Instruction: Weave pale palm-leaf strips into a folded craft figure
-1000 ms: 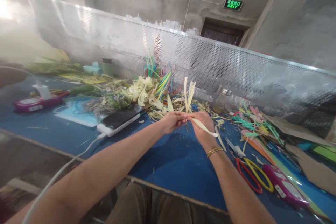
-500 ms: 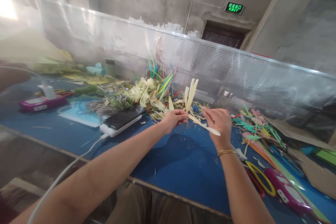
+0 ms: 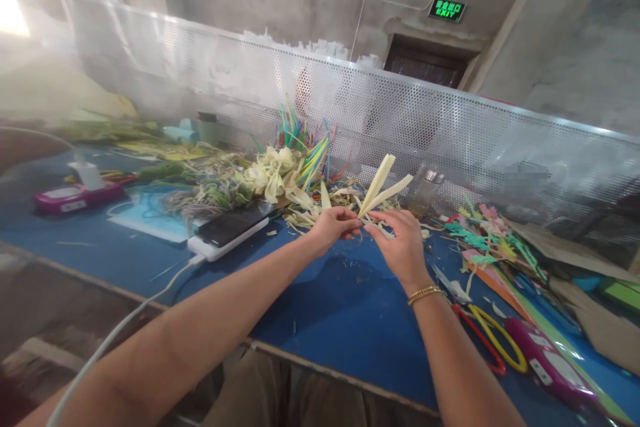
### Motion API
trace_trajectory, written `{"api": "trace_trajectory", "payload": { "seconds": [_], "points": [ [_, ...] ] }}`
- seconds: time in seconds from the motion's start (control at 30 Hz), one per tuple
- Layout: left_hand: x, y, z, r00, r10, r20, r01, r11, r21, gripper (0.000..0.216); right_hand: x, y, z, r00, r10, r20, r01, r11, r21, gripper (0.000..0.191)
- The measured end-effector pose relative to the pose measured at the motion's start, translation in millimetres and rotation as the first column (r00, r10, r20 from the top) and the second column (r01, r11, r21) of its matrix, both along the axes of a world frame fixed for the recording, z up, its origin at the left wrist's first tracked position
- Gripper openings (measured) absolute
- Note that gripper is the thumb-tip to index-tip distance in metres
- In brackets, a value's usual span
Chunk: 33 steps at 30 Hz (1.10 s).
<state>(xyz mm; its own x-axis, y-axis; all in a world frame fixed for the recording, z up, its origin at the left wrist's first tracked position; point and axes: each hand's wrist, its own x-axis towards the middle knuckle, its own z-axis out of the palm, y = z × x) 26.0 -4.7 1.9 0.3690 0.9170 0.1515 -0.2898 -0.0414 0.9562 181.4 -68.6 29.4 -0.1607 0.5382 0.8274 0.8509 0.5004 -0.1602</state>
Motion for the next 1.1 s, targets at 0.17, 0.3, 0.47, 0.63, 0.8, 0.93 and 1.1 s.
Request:
{"api": "trace_trajectory", "payload": {
  "seconds": [0.17,0.3,0.47,0.63,0.8,0.93,1.1],
  "points": [
    [1.6,0.3,-3.5,0.996,-0.087,-0.014,0.087,0.996,0.025,0.027,-3.8,3.6,-8.8,0.975,0.016,-0.224,-0.022,0.999,-0.026,0.026],
    [2.6,-0.4,-5.0,0.994,-0.099,-0.037,0.101,0.995,0.028,0.028,-4.5,6.0,-11.2,0.891,0.019,-0.453,-0.042,0.998,-0.040,0.039],
    [3.1,-2.1,-4.2,0.993,-0.108,-0.039,0.108,0.994,0.007,0.028,-4.6,7.1,-10.7,0.817,-0.006,-0.577,-0.046,0.996,-0.074,0.027],
    [2.1,-3.6,1.0,0.997,-0.071,-0.012,0.070,0.995,-0.063,0.026,-5.0,5.5,-9.6,0.827,0.037,-0.561,-0.087,0.994,-0.063,0.024],
    [0.1,-2.4,3.4,0.994,-0.082,-0.067,0.077,0.994,-0.077,0.025,-5.5,5.6,-11.5,0.844,0.055,-0.534,-0.127,0.987,-0.097,0.021],
    [-0.6,-1.3,0.0,0.987,-0.115,-0.112,0.114,0.993,-0.018,0.029,-4.0,6.1,-12.4,0.885,0.037,-0.464,-0.094,0.990,-0.100,0.021],
    [-0.5,-4.5,0.2,0.987,-0.114,-0.114,0.118,0.992,0.034,0.030,-1.8,4.3,-10.2,0.984,0.066,-0.168,-0.076,0.996,-0.051,0.012]
  ]
}}
